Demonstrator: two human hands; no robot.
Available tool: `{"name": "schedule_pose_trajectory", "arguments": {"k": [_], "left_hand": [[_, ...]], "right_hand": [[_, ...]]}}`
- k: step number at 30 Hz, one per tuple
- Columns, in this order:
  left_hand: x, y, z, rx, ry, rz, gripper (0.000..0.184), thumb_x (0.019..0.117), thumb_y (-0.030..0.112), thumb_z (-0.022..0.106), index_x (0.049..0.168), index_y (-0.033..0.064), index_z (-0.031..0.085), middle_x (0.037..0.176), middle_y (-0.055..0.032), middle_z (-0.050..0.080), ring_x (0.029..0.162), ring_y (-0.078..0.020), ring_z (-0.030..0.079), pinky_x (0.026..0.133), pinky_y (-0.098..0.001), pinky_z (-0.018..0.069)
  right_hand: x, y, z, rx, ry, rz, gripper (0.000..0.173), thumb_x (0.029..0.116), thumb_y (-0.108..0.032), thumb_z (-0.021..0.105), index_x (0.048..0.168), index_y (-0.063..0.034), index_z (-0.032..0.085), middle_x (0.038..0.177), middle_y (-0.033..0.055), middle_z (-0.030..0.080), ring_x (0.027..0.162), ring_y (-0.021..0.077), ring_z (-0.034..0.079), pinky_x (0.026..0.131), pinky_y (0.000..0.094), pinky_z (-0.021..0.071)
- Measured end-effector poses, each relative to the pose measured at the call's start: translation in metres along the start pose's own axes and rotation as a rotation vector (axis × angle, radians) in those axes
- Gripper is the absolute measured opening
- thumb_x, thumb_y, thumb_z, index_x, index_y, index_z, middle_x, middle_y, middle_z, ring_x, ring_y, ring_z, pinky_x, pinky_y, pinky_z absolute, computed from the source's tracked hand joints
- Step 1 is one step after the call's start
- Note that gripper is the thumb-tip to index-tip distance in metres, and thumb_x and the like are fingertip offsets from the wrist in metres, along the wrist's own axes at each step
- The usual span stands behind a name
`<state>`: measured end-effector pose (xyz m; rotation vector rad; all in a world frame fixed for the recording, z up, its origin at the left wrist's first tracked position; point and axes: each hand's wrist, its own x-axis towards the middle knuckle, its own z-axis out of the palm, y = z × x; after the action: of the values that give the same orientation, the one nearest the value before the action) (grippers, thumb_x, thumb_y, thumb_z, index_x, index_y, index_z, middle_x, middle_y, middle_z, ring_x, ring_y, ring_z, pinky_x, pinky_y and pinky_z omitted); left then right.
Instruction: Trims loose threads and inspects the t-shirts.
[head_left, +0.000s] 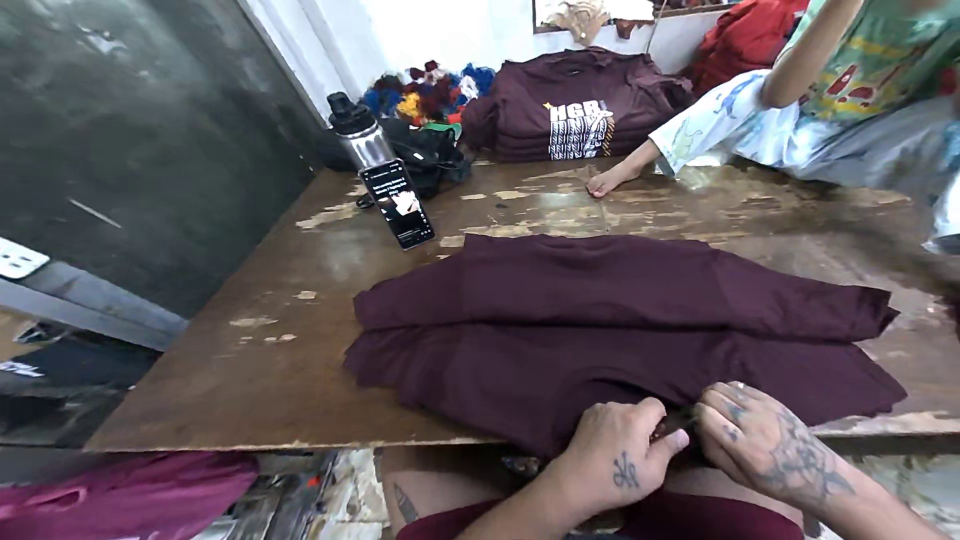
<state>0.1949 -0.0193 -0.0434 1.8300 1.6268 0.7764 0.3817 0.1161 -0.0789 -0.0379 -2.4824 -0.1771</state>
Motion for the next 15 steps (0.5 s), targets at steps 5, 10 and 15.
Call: {"name": "schedule_pose_trajectory", "arguments": {"k": [5,10,15], "left_hand": [[0.001,0.002,-0.007,-0.1,-0.061,-0.086,0.038,0.1073,0.03,0.049,0.096,-0.0032,0.064,0.07,-0.0151,0.06,0.067,-0.0291,0.063,0.063,-0.0467,0.0496],[0.009,0.008,-0.016,-0.222,-0.203,-0.194,0.037,0.1101,0.028,0.043,0.111,-0.0038,0.061,0.085,-0.0174,0.067,0.075,-0.027,0.068,0.073,-0.0443,0.0564],[0.019,0.014,-0.011,-0.21,-0.318,-0.182,0.029,0.1076,0.021,0.048,0.113,-0.0039,0.064,0.092,-0.0201,0.069,0.084,-0.0306,0.07,0.08,-0.0486,0.055]], "right_hand": [[0.043,-0.016,-0.034,0.014,-0.055,0.044,0.018,0.0884,-0.003,0.056,0.073,0.0021,0.065,0.073,0.0178,0.072,0.07,0.0309,0.075,0.065,0.0391,0.0599],[0.024,-0.018,-0.024,-0.003,0.06,0.112,0.019,0.091,-0.005,0.054,0.075,0.0013,0.062,0.072,0.0174,0.07,0.071,0.029,0.074,0.067,0.0368,0.0602],[0.021,-0.018,-0.019,-0.012,0.136,0.092,0.021,0.092,-0.006,0.055,0.073,0.0003,0.062,0.068,0.0156,0.07,0.067,0.0276,0.073,0.063,0.0357,0.0594]]}}
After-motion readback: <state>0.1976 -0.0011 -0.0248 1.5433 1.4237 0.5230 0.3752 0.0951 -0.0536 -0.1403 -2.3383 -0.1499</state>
